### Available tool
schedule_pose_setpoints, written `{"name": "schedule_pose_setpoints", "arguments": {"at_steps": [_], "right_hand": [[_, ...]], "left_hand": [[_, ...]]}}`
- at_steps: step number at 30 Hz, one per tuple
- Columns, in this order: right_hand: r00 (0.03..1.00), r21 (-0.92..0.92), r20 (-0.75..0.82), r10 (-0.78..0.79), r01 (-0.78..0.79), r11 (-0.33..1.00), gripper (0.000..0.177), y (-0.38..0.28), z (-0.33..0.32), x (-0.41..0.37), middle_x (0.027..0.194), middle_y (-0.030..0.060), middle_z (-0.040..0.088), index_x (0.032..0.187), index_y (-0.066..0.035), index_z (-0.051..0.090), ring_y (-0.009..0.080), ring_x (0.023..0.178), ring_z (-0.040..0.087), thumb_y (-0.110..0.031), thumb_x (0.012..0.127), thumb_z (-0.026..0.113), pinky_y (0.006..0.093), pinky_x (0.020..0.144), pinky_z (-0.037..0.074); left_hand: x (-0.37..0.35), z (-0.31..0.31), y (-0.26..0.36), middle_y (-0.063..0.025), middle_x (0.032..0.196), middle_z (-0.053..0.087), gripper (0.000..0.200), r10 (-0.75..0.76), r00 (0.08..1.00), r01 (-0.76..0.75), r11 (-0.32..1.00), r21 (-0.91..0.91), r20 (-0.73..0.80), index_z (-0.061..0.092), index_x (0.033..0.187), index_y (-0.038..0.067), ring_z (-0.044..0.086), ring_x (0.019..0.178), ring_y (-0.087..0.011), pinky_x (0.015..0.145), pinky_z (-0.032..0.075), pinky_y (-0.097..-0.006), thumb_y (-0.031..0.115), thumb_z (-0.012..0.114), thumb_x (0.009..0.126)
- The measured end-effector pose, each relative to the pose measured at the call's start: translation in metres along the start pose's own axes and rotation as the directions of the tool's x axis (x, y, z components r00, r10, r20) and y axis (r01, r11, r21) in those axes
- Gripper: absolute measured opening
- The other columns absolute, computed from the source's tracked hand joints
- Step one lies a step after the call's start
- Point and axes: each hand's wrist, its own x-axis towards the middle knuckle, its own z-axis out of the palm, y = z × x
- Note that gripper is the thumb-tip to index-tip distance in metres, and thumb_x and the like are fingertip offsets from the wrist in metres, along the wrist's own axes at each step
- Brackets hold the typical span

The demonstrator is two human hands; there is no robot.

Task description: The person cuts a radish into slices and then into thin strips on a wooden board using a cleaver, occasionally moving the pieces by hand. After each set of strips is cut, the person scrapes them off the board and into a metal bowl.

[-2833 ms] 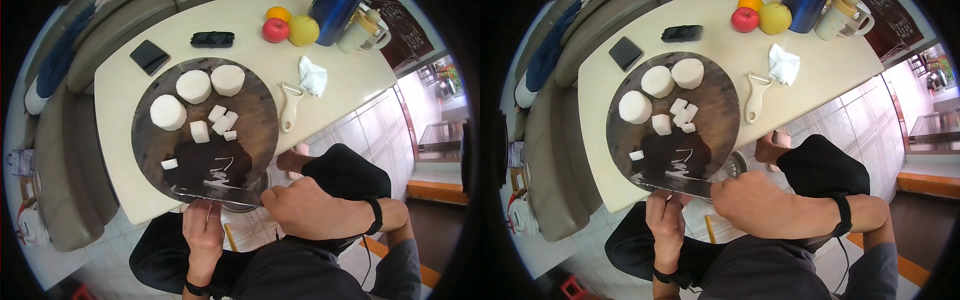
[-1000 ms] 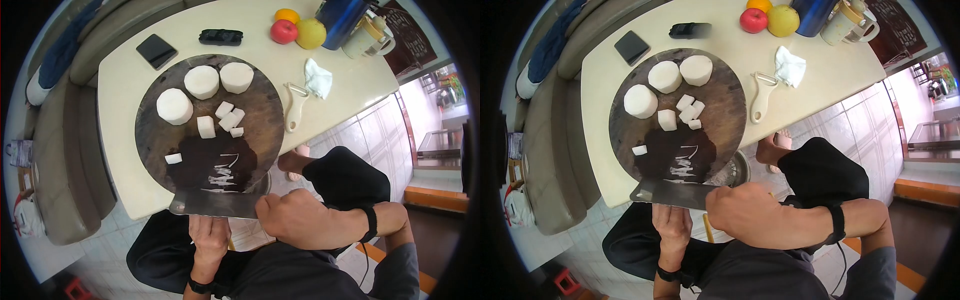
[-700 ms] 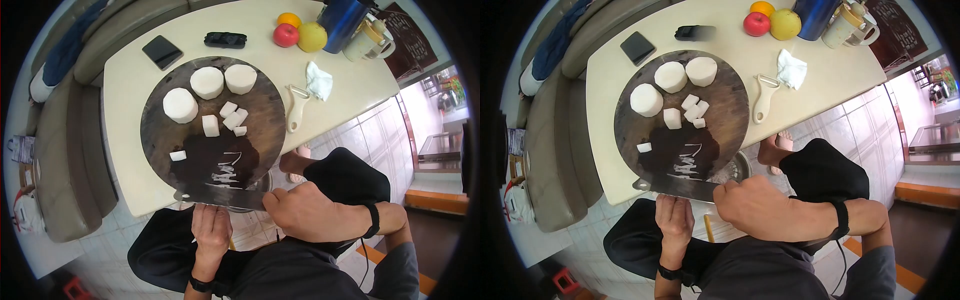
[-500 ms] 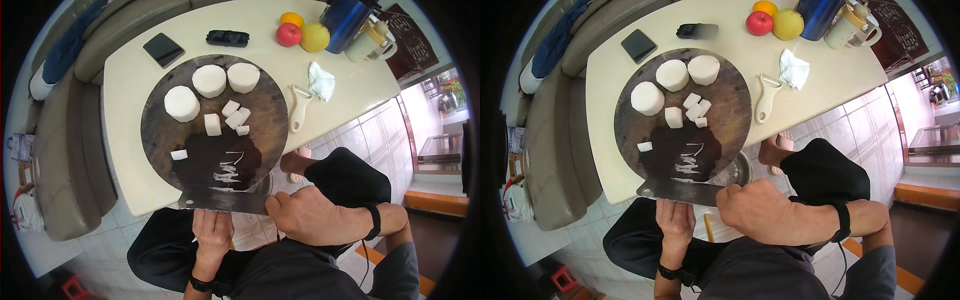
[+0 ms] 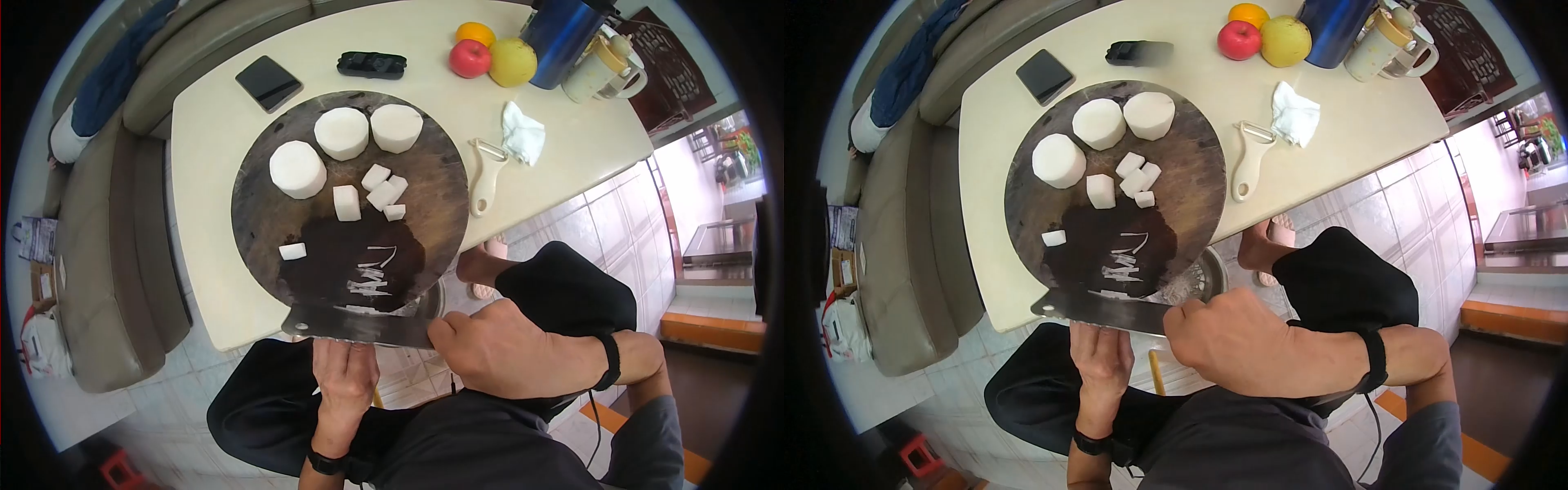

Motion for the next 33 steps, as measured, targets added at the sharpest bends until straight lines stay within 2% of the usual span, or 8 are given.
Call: {"name": "schedule_pose_setpoints", "arguments": {"at_steps": [1, 8, 10, 14, 16, 26, 28, 33], "right_hand": [[1.0, 0.003, 0.025, -0.002, 0.002, 1.0, 0.019, -0.001, -0.001, 0.001, 0.066, 0.0162, 0.06, 0.08, 0.005, 0.055, 0.0291, 0.056, 0.065, -0.005, 0.066, 0.064, 0.038, 0.045, 0.049], [0.999, -0.005, 0.031, 0.026, -0.025, 1.0, 0.019, -0.003, 0.01, 0.011, 0.067, 0.0166, 0.061, 0.079, 0.005, 0.055, 0.0286, 0.055, 0.065, -0.005, 0.066, 0.065, 0.0372, 0.046, 0.049], [1.0, -0.052, -0.004, -0.006, 0.006, 0.999, 0.028, 0.001, 0.013, 0.013, 0.068, 0.0128, 0.055, 0.081, 0.002, 0.049, 0.0297, 0.054, 0.061, -0.006, 0.063, 0.069, 0.0389, 0.044, 0.044], [0.999, -0.06, -0.039, -0.018, 0.016, 0.998, 0.027, 0.004, 0.007, 0.009, 0.069, 0.0124, 0.056, 0.082, 0.002, 0.05, 0.0298, 0.054, 0.061, -0.006, 0.063, 0.068, 0.0389, 0.046, 0.045], [1.0, 0.0, 0.0, -0.001, 0.001, 1.0, 0.021, 0.004, -0.001, 0.006, 0.071, 0.0187, 0.061, 0.079, 0.006, 0.055, 0.0325, 0.059, 0.065, -0.004, 0.064, 0.066, 0.0378, 0.048, 0.05], [0.999, 0.013, 0.039, 0.031, -0.032, 0.999, 0.022, -0.002, -0.001, 0.009, 0.069, 0.0182, 0.061, 0.08, 0.006, 0.055, 0.0314, 0.059, 0.065, -0.004, 0.064, 0.066, 0.0385, 0.049, 0.05], [0.999, -0.014, 0.05, -0.012, 0.012, 1.0, 0.022, -0.001, 0.001, 0.013, 0.07, 0.0182, 0.062, 0.082, 0.006, 0.055, 0.0309, 0.06, 0.066, -0.004, 0.065, 0.066, 0.0383, 0.049, 0.05], [1.0, -0.028, 0.009, -0.012, 0.012, 1.0, 0.023, 0.006, 0.003, 0.008, 0.07, 0.0191, 0.062, 0.081, 0.006, 0.055, 0.0317, 0.061, 0.066, -0.005, 0.064, 0.066, 0.0384, 0.05, 0.05]], "left_hand": [[0.001, 0.0, 0.0, -0.0196, 0.096, 0.062, 0.03, 0.011, 1.0, -0.011, 1.0, -0.004, -0.002, 0.066, 0.094, -0.007, 0.061, 0.088, -0.0397, 0.078, 0.05, -0.0448, -0.014, 0.066, 0.065], [-0.002, -0.001, 0.001, -0.0197, 0.097, 0.062, 0.031, 0.0, 1.0, 0.0, 1.0, -0.001, 0.017, 0.066, 0.094, -0.007, 0.061, 0.088, -0.0398, 0.08, 0.051, -0.0449, -0.015, 0.066, 0.064], [-0.002, 0.0, 0.001, -0.0198, 0.095, 0.062, 0.028, -0.003, 1.0, 0.003, 1.0, 0.013, 0.001, 0.066, 0.09, -0.007, 0.061, 0.087, -0.0388, 0.079, 0.051, -0.0442, -0.015, 0.066, 0.064], [-0.004, 0.003, -0.002, -0.0191, 0.093, 0.062, 0.024, 0.0, 1.0, 0.0, 1.0, 0.001, -0.024, 0.066, 0.086, -0.006, 0.061, 0.085, -0.0373, 0.078, 0.052, -0.0432, -0.015, 0.066, 0.063], [-0.004, 0.005, -0.002, -0.0182, 0.091, 0.062, 0.021, 0.018, 0.997, -0.017, 1.0, 0.013, -0.069, 0.065, 0.083, -0.006, 0.061, 0.084, -0.0368, 0.076, 0.051, -0.0424, -0.015, 0.066, 0.064], [-0.001, 0.002, -0.001, -0.0199, 0.094, 0.062, 0.027, 0.009, 1.0, -0.009, 1.0, -0.029, -0.029, 0.066, 0.09, -0.008, 0.061, 0.087, -0.039, 0.077, 0.051, -0.0438, -0.015, 0.064, 0.064], [-0.002, 0.001, -0.002, -0.0198, 0.095, 0.062, 0.03, 0.013, 1.0, -0.014, 1.0, -0.024, -0.019, 0.066, 0.094, -0.009, 0.061, 0.088, -0.0394, 0.079, 0.05, -0.0448, -0.015, 0.064, 0.064], [-0.005, 0.002, -0.002, -0.0193, 0.094, 0.061, 0.024, 0.025, 0.999, -0.024, 0.999, 0.031, -0.04, 0.065, 0.087, -0.008, 0.06, 0.086, -0.038, 0.077, 0.05, -0.0432, -0.014, 0.066, 0.064]]}}
